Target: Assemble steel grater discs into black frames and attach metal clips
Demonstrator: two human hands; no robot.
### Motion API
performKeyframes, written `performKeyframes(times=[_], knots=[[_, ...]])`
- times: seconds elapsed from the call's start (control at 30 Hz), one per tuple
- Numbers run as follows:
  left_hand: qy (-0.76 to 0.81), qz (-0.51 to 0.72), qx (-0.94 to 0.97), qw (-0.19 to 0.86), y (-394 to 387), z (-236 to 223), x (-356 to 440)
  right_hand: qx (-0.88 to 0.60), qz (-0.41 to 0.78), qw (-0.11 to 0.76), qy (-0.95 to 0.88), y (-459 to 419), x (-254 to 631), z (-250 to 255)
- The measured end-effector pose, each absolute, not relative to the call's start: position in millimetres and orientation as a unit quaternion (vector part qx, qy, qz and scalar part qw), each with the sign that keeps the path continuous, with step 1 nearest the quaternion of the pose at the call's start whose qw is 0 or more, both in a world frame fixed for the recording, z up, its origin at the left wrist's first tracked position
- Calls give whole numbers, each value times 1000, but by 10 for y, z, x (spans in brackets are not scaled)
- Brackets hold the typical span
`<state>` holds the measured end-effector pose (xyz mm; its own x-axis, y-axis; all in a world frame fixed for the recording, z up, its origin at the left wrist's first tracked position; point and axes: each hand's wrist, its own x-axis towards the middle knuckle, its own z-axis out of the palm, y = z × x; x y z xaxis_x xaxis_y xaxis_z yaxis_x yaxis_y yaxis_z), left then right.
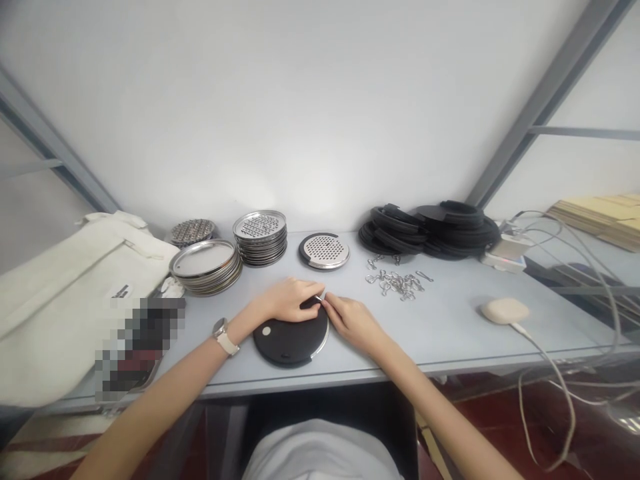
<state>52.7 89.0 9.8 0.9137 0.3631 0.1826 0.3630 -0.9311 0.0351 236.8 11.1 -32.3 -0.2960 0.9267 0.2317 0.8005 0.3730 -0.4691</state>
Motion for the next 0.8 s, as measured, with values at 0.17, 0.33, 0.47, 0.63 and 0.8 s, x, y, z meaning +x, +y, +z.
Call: performKeyframes(times=[0.17, 0.33, 0.47, 0.63, 0.8], knots=[[186, 89, 978, 8, 882, 105, 527, -548, 145, 245, -787, 112, 2369, -321], [177, 96, 980, 13, 893, 88, 532, -545, 171, 261, -779, 105, 2361, -294], [178, 96, 979, 14, 895, 87, 531, -543, 165, 263, -780, 107, 2356, -297], [189, 87, 978, 4, 880, 115, 523, -547, 153, 253, -783, 106, 2355, -303], [184, 91, 979, -1, 879, 119, 525, -552, 134, 236, -788, 101, 2361, -307]])
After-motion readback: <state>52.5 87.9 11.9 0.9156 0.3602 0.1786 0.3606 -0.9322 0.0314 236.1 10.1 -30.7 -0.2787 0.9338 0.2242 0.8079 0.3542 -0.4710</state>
